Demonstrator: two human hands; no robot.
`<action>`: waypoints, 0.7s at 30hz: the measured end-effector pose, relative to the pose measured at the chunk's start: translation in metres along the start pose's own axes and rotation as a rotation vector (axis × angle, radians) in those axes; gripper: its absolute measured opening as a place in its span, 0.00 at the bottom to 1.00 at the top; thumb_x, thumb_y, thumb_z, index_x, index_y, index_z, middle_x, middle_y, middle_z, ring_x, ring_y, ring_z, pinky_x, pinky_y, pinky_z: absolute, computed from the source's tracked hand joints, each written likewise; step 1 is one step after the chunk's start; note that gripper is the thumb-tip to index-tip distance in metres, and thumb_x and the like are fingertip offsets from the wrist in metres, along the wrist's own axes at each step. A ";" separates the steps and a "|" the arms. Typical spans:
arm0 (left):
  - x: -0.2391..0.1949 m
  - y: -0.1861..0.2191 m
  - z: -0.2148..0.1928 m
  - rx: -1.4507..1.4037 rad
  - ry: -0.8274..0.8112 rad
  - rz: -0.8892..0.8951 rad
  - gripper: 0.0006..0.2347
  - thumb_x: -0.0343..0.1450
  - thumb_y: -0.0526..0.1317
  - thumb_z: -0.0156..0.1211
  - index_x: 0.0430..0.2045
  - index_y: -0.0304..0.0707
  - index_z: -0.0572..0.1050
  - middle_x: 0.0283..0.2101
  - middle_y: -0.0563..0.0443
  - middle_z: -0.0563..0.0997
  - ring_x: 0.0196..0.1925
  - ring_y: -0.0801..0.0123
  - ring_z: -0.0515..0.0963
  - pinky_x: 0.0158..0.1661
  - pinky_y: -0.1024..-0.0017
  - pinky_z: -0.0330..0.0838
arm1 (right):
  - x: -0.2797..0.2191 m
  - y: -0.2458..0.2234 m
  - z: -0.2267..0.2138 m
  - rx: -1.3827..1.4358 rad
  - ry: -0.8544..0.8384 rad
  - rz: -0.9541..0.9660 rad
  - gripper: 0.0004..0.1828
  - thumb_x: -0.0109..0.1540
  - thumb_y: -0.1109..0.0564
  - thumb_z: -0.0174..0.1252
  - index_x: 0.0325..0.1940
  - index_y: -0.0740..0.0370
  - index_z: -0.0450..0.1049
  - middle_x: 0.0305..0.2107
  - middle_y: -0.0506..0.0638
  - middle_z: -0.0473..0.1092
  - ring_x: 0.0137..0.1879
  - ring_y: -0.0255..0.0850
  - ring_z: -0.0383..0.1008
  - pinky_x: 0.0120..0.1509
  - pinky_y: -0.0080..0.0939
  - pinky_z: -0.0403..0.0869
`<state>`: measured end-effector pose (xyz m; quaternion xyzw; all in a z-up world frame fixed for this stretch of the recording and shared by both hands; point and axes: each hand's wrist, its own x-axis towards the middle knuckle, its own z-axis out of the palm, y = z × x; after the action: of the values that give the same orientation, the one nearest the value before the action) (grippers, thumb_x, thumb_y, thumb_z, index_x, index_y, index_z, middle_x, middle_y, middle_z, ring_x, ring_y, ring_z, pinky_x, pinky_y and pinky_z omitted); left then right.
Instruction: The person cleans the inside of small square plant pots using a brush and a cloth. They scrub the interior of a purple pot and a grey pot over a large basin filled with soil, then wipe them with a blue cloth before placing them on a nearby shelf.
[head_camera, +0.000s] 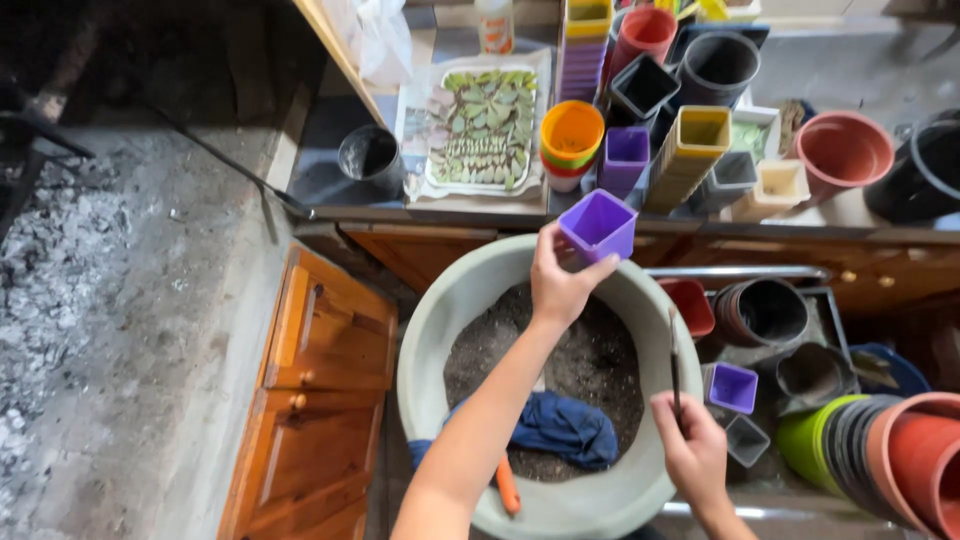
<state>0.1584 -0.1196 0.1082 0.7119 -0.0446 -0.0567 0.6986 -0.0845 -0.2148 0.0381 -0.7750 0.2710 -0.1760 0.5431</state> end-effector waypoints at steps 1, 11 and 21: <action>0.020 -0.006 0.010 -0.006 -0.004 0.019 0.32 0.52 0.47 0.74 0.50 0.42 0.70 0.47 0.49 0.80 0.46 0.66 0.80 0.45 0.72 0.77 | -0.005 0.013 -0.001 0.004 0.010 -0.016 0.09 0.65 0.54 0.59 0.38 0.61 0.80 0.21 0.42 0.67 0.29 0.31 0.62 0.37 0.32 0.65; 0.147 -0.067 0.124 0.214 0.320 0.295 0.35 0.54 0.47 0.76 0.51 0.37 0.59 0.47 0.38 0.73 0.49 0.47 0.76 0.44 0.55 0.76 | -0.016 0.167 0.100 0.125 0.487 0.323 0.04 0.61 0.60 0.62 0.31 0.60 0.77 0.16 0.49 0.67 0.23 0.34 0.62 0.30 0.32 0.59; 0.175 -0.125 0.162 0.462 0.495 0.326 0.39 0.49 0.51 0.81 0.49 0.38 0.62 0.43 0.41 0.73 0.51 0.46 0.74 0.54 0.53 0.67 | -0.085 0.291 0.254 0.071 0.462 0.332 0.04 0.63 0.58 0.62 0.34 0.60 0.78 0.18 0.49 0.69 0.25 0.34 0.63 0.32 0.32 0.60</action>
<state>0.3060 -0.3024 -0.0233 0.8266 0.0014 0.2406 0.5088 -0.0743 -0.0502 -0.3212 -0.6398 0.5043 -0.2659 0.5153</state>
